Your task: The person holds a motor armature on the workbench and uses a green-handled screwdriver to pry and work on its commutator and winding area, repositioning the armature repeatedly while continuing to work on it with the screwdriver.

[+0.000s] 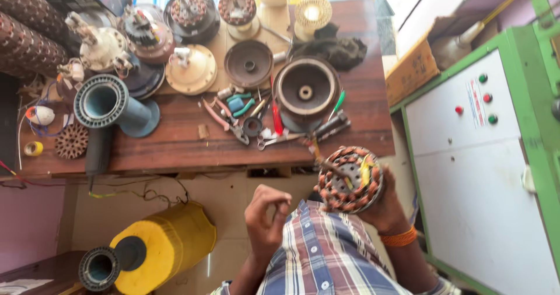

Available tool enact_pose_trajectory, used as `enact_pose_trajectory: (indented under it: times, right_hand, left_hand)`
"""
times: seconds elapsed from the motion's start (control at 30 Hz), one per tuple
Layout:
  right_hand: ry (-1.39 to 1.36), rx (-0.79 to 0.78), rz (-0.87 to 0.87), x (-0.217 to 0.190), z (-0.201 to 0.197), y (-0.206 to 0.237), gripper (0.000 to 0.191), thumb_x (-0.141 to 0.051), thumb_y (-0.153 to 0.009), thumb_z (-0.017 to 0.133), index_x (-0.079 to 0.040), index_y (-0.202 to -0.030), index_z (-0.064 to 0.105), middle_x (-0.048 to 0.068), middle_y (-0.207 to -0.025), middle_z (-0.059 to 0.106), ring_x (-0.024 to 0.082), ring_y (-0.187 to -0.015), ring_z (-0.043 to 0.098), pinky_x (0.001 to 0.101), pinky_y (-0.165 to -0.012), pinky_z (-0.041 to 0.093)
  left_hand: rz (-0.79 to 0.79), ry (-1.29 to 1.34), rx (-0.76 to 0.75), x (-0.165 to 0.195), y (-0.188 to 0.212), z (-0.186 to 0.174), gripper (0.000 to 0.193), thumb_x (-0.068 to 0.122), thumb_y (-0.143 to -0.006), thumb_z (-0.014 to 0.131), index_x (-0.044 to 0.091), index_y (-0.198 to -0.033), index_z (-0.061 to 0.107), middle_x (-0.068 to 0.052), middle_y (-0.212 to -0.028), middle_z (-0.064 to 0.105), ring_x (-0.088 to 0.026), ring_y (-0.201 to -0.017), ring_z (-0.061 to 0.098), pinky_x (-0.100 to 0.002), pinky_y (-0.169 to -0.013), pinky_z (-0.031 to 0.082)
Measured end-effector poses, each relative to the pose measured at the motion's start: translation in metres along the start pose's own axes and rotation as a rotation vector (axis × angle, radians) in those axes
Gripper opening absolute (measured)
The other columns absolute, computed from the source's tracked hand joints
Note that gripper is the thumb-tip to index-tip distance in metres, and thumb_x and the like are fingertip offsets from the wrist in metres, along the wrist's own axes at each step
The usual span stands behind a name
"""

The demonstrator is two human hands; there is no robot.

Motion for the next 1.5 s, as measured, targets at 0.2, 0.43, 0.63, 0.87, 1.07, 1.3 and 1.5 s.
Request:
enact_pose_trajectory:
  times: [0.2,0.43,0.63,0.87,1.07,1.3,1.5]
  right_hand:
    - [0.674,0.265,-0.013,-0.067,-0.033,-0.025,0.133,-0.067,-0.064,0.088,-0.006,-0.161,0.020,0.020,-0.156,0.042,0.033,-0.140,0.047,0.0475,-0.115,0.041]
    - [0.934,-0.010,0.167,-0.089,-0.041,-0.074,0.141,-0.062,-0.066,0.092,-0.005,-0.165,0.010,0.018,-0.170,0.028,0.030,-0.158,0.029,0.0426,-0.128,0.025]
    - [0.939,-0.036,0.052,-0.086,-0.023,-0.124,0.141,-0.056,-0.069,0.096,-0.011,-0.162,0.001,0.017,-0.170,0.016,0.035,-0.152,0.030,0.0473,-0.123,0.032]
    - [1.415,0.416,-0.230,-0.139,-0.032,-0.187,0.085,-0.055,-0.085,0.080,-0.009,-0.152,0.056,0.024,-0.159,0.054,0.032,-0.125,0.051,0.0421,-0.093,0.040]
    - [2.275,0.757,-0.022,-0.178,-0.033,-0.247,0.075,-0.055,-0.074,0.080,-0.010,-0.132,0.062,0.021,-0.128,0.061,0.040,-0.111,0.062,0.0541,-0.086,0.053]
    - [2.278,0.748,0.340,-0.167,-0.053,-0.241,0.044,-0.031,-0.090,0.071,-0.005,-0.121,0.054,0.025,-0.100,0.072,0.047,-0.100,0.067,0.0562,-0.085,0.053]
    - [1.849,0.738,0.297,-0.184,-0.077,-0.200,0.044,-0.017,-0.083,0.069,-0.001,-0.118,0.049,0.026,-0.099,0.069,0.037,-0.094,0.070,0.0484,-0.083,0.054]
  left_hand:
    - [0.609,-0.472,-0.513,0.054,-0.049,0.087,0.024,0.009,-0.085,0.075,0.010,-0.109,0.073,-0.003,-0.101,0.071,-0.020,-0.090,0.065,-0.033,-0.074,0.053]
    - [0.014,-0.862,-0.589,-0.002,-0.114,0.108,0.050,0.027,-0.090,0.073,0.007,-0.133,0.058,-0.009,-0.105,0.065,-0.029,-0.095,0.062,-0.043,-0.080,0.053]
    - [-0.162,-0.946,-0.530,-0.048,-0.127,0.074,0.057,0.021,-0.088,0.068,0.001,-0.139,0.052,-0.013,-0.102,0.066,-0.032,-0.090,0.062,-0.044,-0.076,0.053]
    - [-0.202,-0.518,-0.409,-0.099,-0.134,0.009,0.015,0.013,-0.091,0.068,0.003,-0.101,0.063,-0.017,-0.090,0.069,-0.039,-0.086,0.068,-0.049,-0.071,0.053]
    - [-0.309,-0.349,-0.229,-0.152,-0.126,-0.061,0.014,0.008,-0.083,0.070,0.004,-0.097,0.068,-0.015,-0.086,0.073,-0.036,-0.076,0.073,-0.046,-0.067,0.057]
    - [-0.115,-0.401,-0.065,-0.169,-0.110,-0.102,0.014,0.006,-0.088,0.065,0.004,-0.101,0.070,-0.013,-0.094,0.077,-0.034,-0.086,0.075,-0.045,-0.074,0.057]
    - [-0.114,-0.418,0.239,-0.184,-0.086,-0.094,0.028,0.012,-0.093,0.062,0.000,-0.118,0.066,-0.019,-0.117,0.070,-0.038,-0.107,0.068,-0.047,-0.090,0.053]
Point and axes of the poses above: each hand's wrist, its own y-axis away from the middle knuckle, its own z-axis out of the palm, x = y × z, the point moved 8 cm from there along -y, towards the middle knuckle
